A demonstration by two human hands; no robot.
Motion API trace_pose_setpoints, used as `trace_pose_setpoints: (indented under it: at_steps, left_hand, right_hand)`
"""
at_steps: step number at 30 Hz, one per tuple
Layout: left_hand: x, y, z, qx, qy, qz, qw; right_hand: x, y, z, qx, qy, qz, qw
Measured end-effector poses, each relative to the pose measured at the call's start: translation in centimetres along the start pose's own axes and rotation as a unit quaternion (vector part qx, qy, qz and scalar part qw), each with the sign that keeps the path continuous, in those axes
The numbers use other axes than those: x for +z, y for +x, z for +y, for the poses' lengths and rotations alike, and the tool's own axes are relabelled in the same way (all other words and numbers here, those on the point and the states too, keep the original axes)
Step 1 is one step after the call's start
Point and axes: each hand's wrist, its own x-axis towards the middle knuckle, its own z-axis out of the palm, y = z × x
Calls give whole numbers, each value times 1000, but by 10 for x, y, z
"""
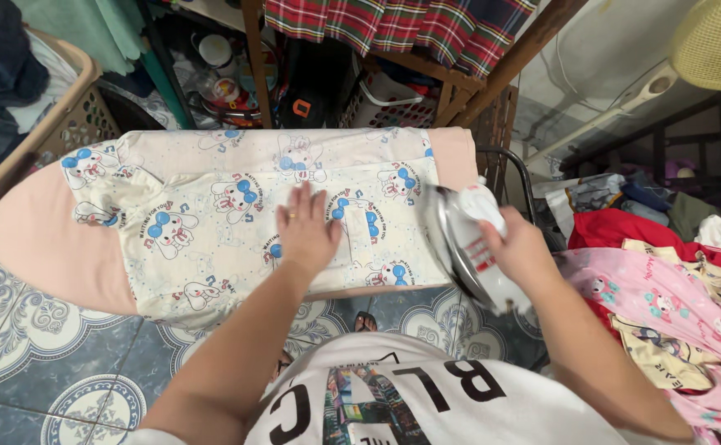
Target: The person irons a small patterned garment on a pink ironing board. They repeatedly smooth, fold, and press the fabric with a white steam iron, adjusting the garment several times to cover different areas.
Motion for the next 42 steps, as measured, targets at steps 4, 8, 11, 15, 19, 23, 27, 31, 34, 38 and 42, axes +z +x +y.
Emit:
trace_pose_setpoints:
  at_steps: [4,8,11,15,19,23,27,31,34,38,42]
  left_hand:
    - [12,-8,18,37,-31,29,998]
    - [14,-7,20,37,-12,8,999]
    - [15,-4,20,34,-3,8,999]
    - [14,-2,20,30,-3,14,999]
    - [13,-4,21,29,-5,23,999]
    - [11,-4,22,22,10,14,1000]
    - [13,-3,23,18,10,13,1000]
    - [13,-5,20,22,6,21,1000]
    - [14,-6,18,28,-5,30,999]
    - [15,-5,17,30,-14,33,999]
    - [14,-7,18,30,-18,40,999]
  right_hand:
    - [9,35,-37,-50,-6,-87,995]
    - [32,56,-67,-121,-44,-98,987]
    - [46,73,-81,-131,-37,-81,987]
    - [56,90,-93,-160,-49,-57,984]
    - [51,90,-88,-135,-68,-72,986]
    - [35,83,-59,-120,-84,-58,987]
    - [24,75,-23,-66,-81,-35,994]
    - [7,67,8,-27,-76,-4,997]
    - [-8,63,22,-28,-72,21,997]
    - [-21,72,14,-86,-49,22,995]
    - [-13,102,-21,-134,-17,-91,987]
